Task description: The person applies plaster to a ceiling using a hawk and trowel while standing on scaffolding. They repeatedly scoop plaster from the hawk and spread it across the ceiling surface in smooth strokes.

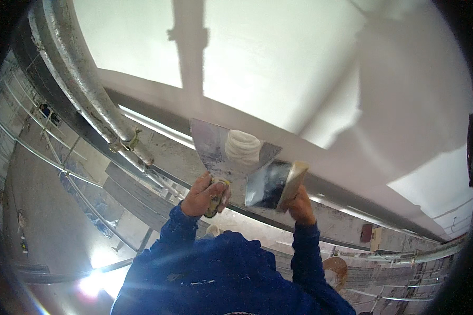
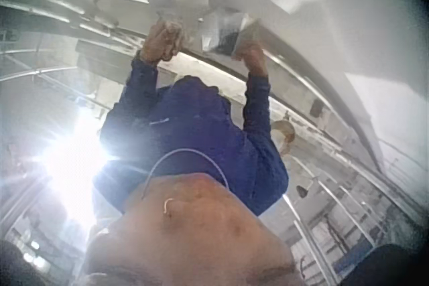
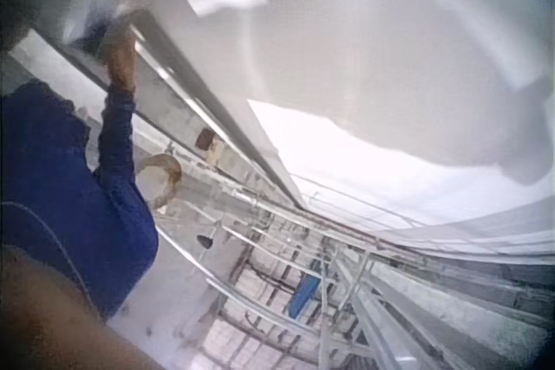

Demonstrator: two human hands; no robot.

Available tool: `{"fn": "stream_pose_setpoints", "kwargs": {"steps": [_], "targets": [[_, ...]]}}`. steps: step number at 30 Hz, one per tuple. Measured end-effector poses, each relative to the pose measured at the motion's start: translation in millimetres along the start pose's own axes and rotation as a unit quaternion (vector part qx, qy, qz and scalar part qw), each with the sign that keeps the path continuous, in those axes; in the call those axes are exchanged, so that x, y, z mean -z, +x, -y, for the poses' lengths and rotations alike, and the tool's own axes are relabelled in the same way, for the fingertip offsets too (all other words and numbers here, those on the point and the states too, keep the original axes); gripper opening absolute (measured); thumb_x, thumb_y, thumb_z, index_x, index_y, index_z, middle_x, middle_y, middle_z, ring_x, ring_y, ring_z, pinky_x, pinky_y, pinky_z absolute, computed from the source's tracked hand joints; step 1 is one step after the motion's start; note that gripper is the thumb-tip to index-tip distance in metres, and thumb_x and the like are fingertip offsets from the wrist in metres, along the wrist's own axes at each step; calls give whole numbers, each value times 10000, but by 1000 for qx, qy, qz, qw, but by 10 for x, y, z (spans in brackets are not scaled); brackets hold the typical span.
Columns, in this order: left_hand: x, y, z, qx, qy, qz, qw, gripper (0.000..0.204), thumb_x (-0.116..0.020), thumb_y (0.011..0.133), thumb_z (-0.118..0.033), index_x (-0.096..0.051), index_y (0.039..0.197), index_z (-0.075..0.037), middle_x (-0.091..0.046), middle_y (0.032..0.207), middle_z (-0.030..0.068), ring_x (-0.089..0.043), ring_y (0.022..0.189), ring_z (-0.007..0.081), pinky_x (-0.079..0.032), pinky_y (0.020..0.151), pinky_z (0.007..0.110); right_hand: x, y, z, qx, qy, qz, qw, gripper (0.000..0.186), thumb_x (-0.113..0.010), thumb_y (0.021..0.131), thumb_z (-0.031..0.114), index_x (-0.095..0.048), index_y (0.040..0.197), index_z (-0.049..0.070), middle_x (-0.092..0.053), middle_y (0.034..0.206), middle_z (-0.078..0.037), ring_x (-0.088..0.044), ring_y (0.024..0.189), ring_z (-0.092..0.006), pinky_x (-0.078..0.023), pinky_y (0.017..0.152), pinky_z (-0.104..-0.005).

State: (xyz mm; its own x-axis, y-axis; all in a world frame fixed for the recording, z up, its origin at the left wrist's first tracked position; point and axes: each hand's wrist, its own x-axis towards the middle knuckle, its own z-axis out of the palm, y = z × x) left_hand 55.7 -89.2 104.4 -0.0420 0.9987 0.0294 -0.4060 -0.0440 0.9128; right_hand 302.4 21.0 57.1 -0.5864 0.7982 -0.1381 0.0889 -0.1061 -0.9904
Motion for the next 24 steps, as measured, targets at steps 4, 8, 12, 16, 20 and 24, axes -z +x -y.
{"fn": "stream_pose_setpoints", "kwargs": {"steps": [4,8,12,16,20,24], "targets": [[-143,351,258,-119,285,0,951,145,-532,790,-144,-513,841,-10,-505,613,54,-480,482,138,-385,459,250,43,-497,-177,-42,366,-155,916,308,-570,667,84,-500,945,-28,-548,773,-79,-576,639,-218,-511,637,-336],[-617,718,383,-350,430,26,832,448,-582,710,-18,-470,1141,-64,-534,720,91,-543,550,203,-443,507,287,45,-722,-19,-96,437,-174,877,374,-575,694,134,-457,1008,-31,-543,838,-128,-579,743,-237,-516,689,-357],[-921,931,633,-431,490,52,756,579,-620,646,-15,-458,1190,-126,-527,720,78,-551,551,206,-458,470,323,115,-851,276,-69,472,-131,869,409,-560,670,126,-445,1028,-36,-543,856,-130,-574,760,-262,-509,691,-370],[-1142,1076,788,-431,514,76,737,557,-601,610,39,-517,1133,-134,-519,703,69,-539,559,203,-449,478,317,418,-998,90,-44,457,-143,877,437,-566,650,123,-447,1042,-30,-537,852,-118,-565,741,-252,-503,685,-365],[-1092,1223,1086,-438,515,101,730,592,-586,559,49,-531,1112,-155,-515,705,65,-521,575,227,-427,484,327,629,-1159,-204,-46,420,-211,882,387,-581,643,136,-496,989,-16,-536,816,-91,-552,712,-220,-490,651,-350],[-1032,1234,1193,-373,606,111,694,619,-569,546,31,-517,1133,-160,-519,725,82,-522,598,237,-422,516,338,1060,-1320,93,40,309,-288,905,210,-596,642,168,-566,792,24,-536,759,-64,-538,732,-188,-462,657,-322]]}}
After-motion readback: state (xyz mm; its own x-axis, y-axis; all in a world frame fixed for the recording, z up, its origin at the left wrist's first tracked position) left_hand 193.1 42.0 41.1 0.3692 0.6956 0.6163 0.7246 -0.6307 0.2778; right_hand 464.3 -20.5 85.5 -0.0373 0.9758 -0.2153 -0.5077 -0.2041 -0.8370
